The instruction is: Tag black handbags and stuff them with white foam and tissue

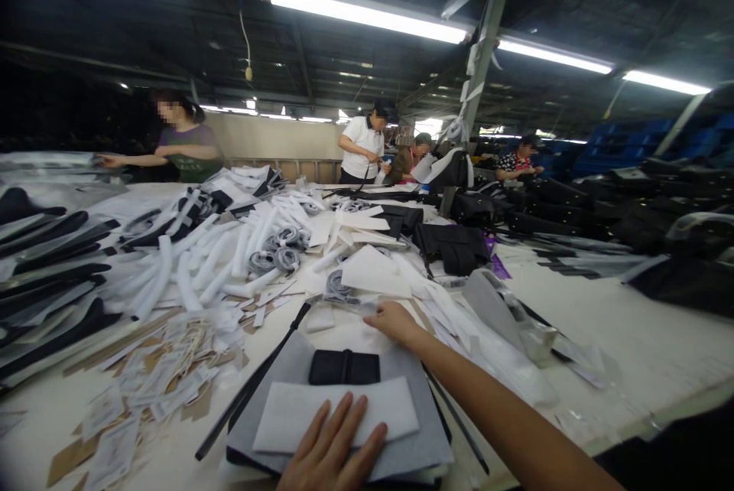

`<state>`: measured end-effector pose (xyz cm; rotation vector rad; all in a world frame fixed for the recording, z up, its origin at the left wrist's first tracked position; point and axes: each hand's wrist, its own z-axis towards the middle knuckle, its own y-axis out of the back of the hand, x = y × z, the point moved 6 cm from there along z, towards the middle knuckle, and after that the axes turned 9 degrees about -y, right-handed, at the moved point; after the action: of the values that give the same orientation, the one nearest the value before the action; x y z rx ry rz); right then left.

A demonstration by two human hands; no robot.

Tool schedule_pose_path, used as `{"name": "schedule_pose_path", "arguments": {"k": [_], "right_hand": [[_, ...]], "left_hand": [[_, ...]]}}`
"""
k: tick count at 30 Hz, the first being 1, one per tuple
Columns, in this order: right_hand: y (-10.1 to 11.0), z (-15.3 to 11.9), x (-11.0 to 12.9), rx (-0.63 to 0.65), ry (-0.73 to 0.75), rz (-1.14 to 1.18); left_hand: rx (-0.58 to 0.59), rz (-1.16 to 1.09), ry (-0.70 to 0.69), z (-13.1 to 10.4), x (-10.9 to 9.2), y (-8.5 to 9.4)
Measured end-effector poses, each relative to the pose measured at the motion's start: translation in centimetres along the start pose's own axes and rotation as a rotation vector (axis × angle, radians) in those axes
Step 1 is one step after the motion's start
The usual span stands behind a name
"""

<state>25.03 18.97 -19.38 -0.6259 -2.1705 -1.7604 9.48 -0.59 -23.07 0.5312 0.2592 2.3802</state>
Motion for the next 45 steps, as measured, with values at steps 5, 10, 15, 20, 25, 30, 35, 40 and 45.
{"name": "schedule_pose_path", "arguments": {"k": [5,10,15,20,25,30,35,40,45], "right_hand": [[-0.2,0.9,1.8,0.041,0.075,0.276],[2.0,-0.6,3.2,0.069,0.233,0.491],[5.0,-8.0,3.1,0.105,0.4,0.533],[4.1,-16.4,2.2,0.594,0.523,0.333],[4.9,-14.5,0.8,0.228,0.396,0.406],[2.2,-14.4,2.5,0.135,0.57,0.045],[0.7,-13.9,1.8,0.155,0.44,0.037],[0.6,-12.4,1.6,0.16,0.378,0.02],[0.4,-11.9,2.3,0.095,0.474,-0.084]], "left_hand": [[-0.072,-0.007,0.037,-0.3,-0.2,-0.4],[-0.061,-0.005,0.04,0.3,0.0,0.3],[0.187,-0.059,-0.069,1.1,0.5,1.1],[0.268,-0.143,-0.046,1.1,0.7,1.4],[0.311,-0.178,-0.032,1.0,0.6,1.2],[0.31,-0.192,-0.031,1.3,0.6,1.5],[0.289,-0.207,-0.003,1.1,0.5,1.4],[0.319,-0.194,-0.02,0.7,0.4,1.1],[0.311,-0.233,-0.007,1.2,0.6,1.3]]}}
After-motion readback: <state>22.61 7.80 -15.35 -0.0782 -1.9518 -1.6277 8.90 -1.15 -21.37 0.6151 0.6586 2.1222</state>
